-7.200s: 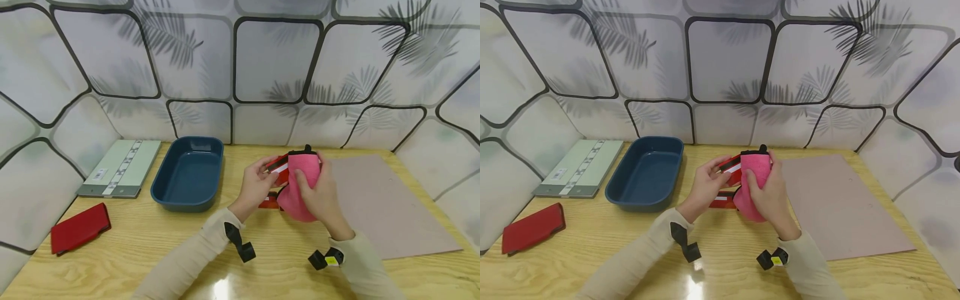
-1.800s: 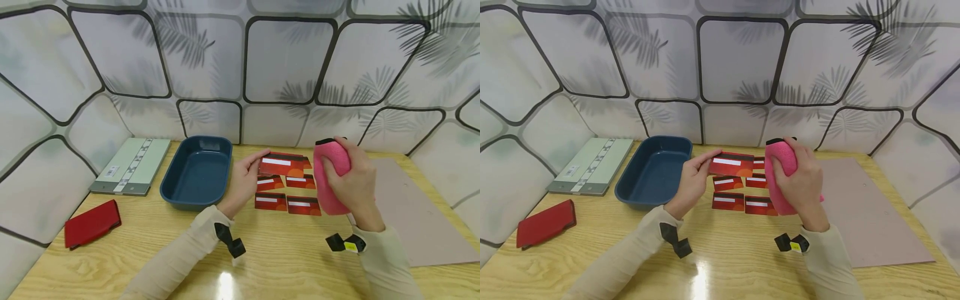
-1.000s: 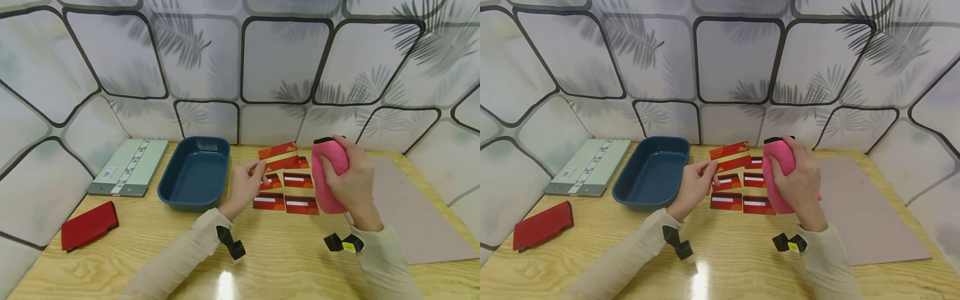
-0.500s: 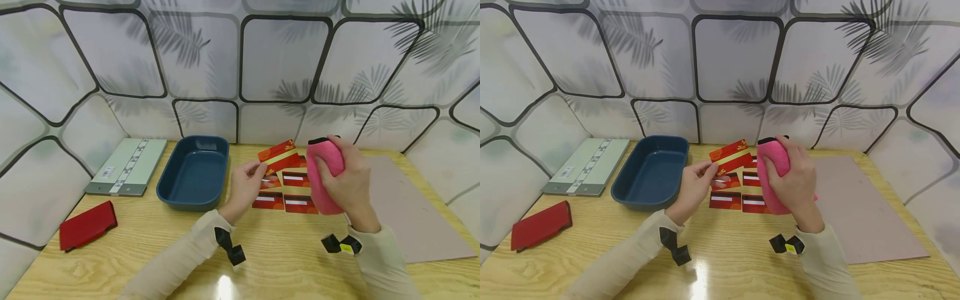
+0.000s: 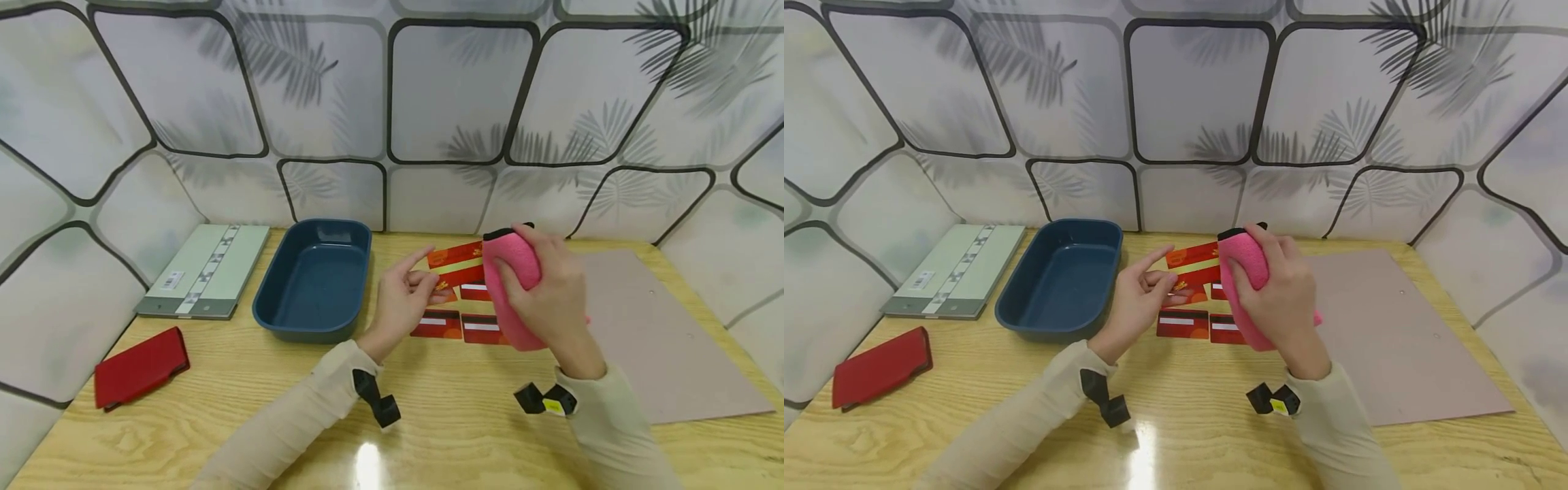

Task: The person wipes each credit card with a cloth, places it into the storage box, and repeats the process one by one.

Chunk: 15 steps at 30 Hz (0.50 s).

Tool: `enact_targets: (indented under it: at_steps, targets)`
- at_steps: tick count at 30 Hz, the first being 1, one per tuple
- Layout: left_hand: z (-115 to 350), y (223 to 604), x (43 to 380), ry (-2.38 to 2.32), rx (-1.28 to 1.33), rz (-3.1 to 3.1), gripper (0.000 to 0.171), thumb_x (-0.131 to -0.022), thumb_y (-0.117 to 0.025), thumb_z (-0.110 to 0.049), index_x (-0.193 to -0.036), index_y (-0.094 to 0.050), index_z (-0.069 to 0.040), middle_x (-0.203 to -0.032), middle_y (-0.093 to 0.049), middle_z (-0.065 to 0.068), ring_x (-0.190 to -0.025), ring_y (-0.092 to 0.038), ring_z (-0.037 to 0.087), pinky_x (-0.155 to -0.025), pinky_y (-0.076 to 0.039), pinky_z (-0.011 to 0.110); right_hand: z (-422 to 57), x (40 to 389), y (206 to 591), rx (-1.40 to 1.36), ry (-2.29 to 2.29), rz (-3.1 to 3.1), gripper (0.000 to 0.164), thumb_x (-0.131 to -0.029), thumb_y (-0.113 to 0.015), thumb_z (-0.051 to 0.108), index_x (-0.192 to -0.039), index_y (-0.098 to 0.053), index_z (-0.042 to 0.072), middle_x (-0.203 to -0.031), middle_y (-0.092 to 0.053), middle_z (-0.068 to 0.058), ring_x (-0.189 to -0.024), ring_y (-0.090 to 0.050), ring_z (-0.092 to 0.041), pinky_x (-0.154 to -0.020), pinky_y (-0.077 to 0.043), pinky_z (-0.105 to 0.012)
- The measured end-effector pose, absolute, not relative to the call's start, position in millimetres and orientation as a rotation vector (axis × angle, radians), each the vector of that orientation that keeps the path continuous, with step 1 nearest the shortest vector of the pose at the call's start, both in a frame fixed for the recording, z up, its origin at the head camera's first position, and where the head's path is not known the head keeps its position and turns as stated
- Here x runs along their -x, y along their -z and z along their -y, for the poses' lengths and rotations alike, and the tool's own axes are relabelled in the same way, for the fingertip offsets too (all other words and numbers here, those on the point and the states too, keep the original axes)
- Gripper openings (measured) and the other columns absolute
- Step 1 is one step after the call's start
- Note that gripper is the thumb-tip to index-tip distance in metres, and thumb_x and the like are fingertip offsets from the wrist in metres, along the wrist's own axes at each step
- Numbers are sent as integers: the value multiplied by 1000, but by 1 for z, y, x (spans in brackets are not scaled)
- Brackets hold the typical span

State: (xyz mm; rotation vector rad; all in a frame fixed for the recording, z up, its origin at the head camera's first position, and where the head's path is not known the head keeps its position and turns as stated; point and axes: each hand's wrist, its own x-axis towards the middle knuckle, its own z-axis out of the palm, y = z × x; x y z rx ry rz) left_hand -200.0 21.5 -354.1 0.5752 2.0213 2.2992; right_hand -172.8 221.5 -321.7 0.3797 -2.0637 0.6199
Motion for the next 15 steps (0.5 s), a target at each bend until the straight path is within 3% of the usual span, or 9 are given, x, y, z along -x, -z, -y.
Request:
enact_targets:
  at_steps: [11, 15]
  targets:
    - [-21, 353, 199, -2315, -711, -1809, 52, -90, -57, 12, -139, -49, -2, -101, -64, 37, -83, -71, 38, -77, -59, 44, -200, 171, 333, -319, -540, 2130, 43, -79, -71, 19, -119, -61, 6, -94, -63, -24, -74, -61, -39, -58, -54, -52]
    - [-21, 355, 201, -2297, -731, -1777, 51, -90, -56, 12, -139, -49, -1, -104, -63, 38, -84, -72, 31, -80, -58, 48, -190, 168, 335, -376, -564, 2121, 44, -78, -73, 17, -119, -62, 7, -90, -62, -23, -69, -61, -37, -53, -53, -50]
